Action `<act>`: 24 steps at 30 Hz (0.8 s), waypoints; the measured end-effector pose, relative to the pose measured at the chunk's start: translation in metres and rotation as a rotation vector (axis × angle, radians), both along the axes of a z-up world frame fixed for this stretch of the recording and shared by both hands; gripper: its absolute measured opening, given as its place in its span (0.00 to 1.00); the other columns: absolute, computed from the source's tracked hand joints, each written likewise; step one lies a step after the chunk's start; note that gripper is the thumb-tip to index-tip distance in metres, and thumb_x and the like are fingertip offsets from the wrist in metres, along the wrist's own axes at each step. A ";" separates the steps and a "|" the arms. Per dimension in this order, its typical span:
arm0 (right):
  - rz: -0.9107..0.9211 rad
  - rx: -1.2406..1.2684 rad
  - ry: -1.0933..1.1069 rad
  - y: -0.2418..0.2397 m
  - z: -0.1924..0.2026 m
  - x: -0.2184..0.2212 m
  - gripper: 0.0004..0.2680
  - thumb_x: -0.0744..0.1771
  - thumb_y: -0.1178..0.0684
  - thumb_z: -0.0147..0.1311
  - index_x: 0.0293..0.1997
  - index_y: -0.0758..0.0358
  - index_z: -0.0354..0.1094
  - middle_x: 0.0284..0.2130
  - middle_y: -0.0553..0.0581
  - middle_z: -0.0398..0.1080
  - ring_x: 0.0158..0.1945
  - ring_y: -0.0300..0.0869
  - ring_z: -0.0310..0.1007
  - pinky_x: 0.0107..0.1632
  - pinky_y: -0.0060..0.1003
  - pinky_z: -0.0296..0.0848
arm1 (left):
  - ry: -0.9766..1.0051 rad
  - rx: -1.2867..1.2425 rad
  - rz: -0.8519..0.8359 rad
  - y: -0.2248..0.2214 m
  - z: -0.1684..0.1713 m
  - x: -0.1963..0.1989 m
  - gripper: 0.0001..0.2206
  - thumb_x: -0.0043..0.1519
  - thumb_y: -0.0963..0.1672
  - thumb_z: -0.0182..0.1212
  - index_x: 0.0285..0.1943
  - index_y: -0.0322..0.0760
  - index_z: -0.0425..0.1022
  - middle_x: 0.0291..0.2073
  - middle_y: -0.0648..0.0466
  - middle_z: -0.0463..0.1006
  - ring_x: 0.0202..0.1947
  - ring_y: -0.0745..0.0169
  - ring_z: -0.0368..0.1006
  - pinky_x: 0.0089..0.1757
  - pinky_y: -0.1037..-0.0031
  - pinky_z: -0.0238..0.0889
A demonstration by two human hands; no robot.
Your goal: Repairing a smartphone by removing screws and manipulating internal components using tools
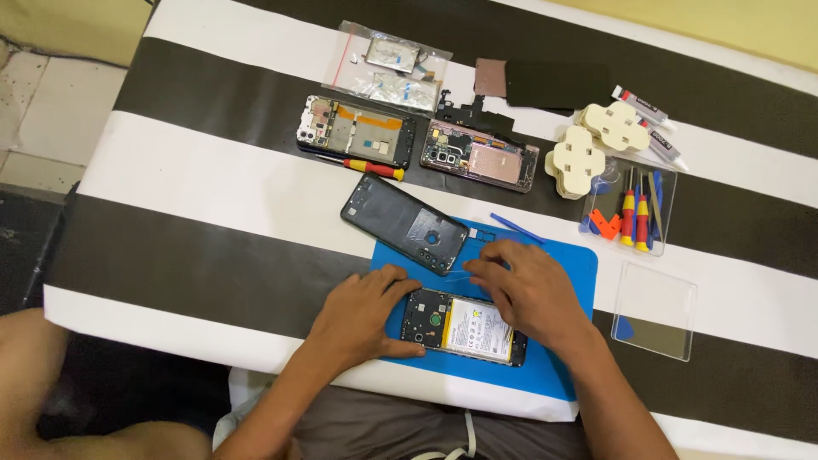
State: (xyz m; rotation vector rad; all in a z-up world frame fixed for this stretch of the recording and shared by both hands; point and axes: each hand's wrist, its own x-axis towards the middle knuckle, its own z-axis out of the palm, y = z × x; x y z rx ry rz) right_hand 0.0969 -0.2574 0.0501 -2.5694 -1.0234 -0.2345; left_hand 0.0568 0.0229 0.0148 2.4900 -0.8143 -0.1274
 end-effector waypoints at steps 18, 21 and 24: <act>-0.847 -0.067 0.648 -0.023 0.001 -0.017 0.17 0.67 0.49 0.58 0.62 0.62 0.68 0.30 0.61 0.79 0.37 0.57 0.82 0.36 0.50 0.77 | 0.191 -0.202 0.128 0.009 0.025 0.012 0.13 0.63 0.43 0.57 0.56 0.47 0.78 0.42 0.57 0.77 0.35 0.52 0.80 0.31 0.69 0.73; -0.865 0.016 0.692 -0.014 0.018 -0.017 0.15 0.67 0.53 0.57 0.61 0.66 0.69 0.33 0.66 0.78 0.40 0.58 0.82 0.39 0.51 0.78 | 0.195 -0.182 0.113 0.007 0.029 0.010 0.14 0.62 0.42 0.56 0.56 0.44 0.78 0.43 0.55 0.77 0.34 0.49 0.79 0.32 0.65 0.74; -0.857 0.058 0.706 -0.023 0.009 -0.017 0.15 0.67 0.53 0.57 0.60 0.65 0.69 0.32 0.67 0.77 0.39 0.57 0.81 0.40 0.51 0.77 | 0.181 -0.155 0.123 0.006 0.026 0.009 0.13 0.62 0.42 0.57 0.55 0.44 0.78 0.43 0.56 0.77 0.35 0.52 0.78 0.32 0.67 0.73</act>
